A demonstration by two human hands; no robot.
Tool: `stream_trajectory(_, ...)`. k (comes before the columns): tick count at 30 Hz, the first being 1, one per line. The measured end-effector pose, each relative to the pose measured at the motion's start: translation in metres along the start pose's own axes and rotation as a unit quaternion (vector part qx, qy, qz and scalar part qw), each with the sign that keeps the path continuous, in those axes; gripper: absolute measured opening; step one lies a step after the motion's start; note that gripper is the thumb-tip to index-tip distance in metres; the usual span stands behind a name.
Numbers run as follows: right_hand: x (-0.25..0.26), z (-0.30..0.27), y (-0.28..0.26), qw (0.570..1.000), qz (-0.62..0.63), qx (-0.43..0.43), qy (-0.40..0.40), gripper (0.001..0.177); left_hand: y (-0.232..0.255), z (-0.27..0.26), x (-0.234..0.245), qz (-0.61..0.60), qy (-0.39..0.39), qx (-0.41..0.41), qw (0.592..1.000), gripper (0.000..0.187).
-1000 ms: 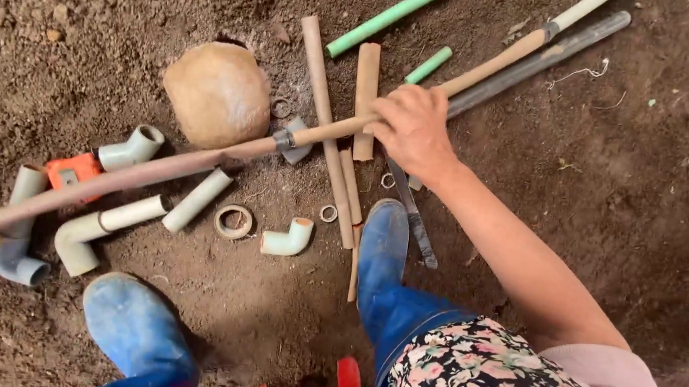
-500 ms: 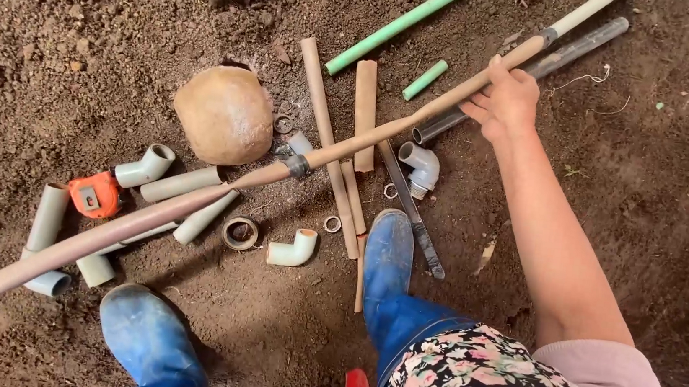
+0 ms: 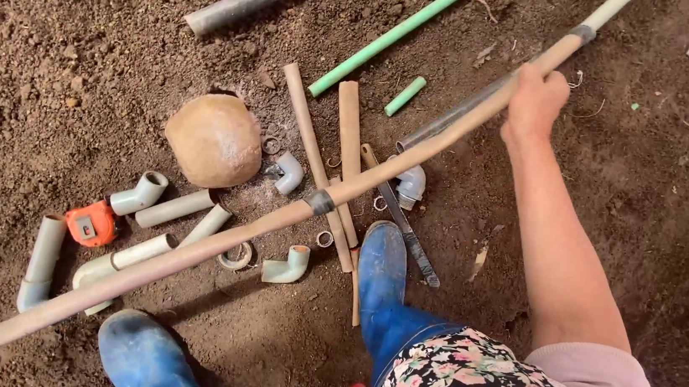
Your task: Fitting PVC pipes and elbows together and securing joints with tape.
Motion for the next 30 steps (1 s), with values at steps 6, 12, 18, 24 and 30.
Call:
stream_trajectory(6, 0.064, 0.042, -0.023, 0.994, 0.05, 0.085, 0.056, 0.007, 0.23, -0.029, 0.006, -0.078, 0.115, -0.11, 0.984, 0.052)
stream_trajectory(12, 0.09, 0.145, -0.034, 0.96, 0.279, -0.019, -0.022, 0.038, 0.377, 0.017, -0.024, 0.143, 0.076, -0.265, 0.951, 0.06)
stream_trajectory(18, 0.013, 0.079, 0.005, 0.987, 0.007, -0.006, -0.159, 0.063, 0.447, 0.034, -0.049, 0.223, 0.09, -0.339, 0.91, 0.048)
stream_trajectory(24, -0.072, -0.085, -0.039, 0.811, -0.196, 0.434, -0.34, 0.031, 0.424, 0.041, -0.059, 0.23, 0.093, -0.346, 0.905, 0.051)
stream_trajectory(30, -0.138, -0.265, -0.022, 0.562, -0.332, 0.605, -0.455, 0.071, 0.419, 0.042, -0.056, 0.121, 0.076, -0.367, 0.919, 0.044)
Point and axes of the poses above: each hand's wrist, its own z-axis towards the middle knuckle, its own x-axis out of the back of the hand, y = z × x, the point moved 8 cm from there along z, towards the middle knuckle, and after that the axes turned 3 degrees about -x, right-handed, at the moved point
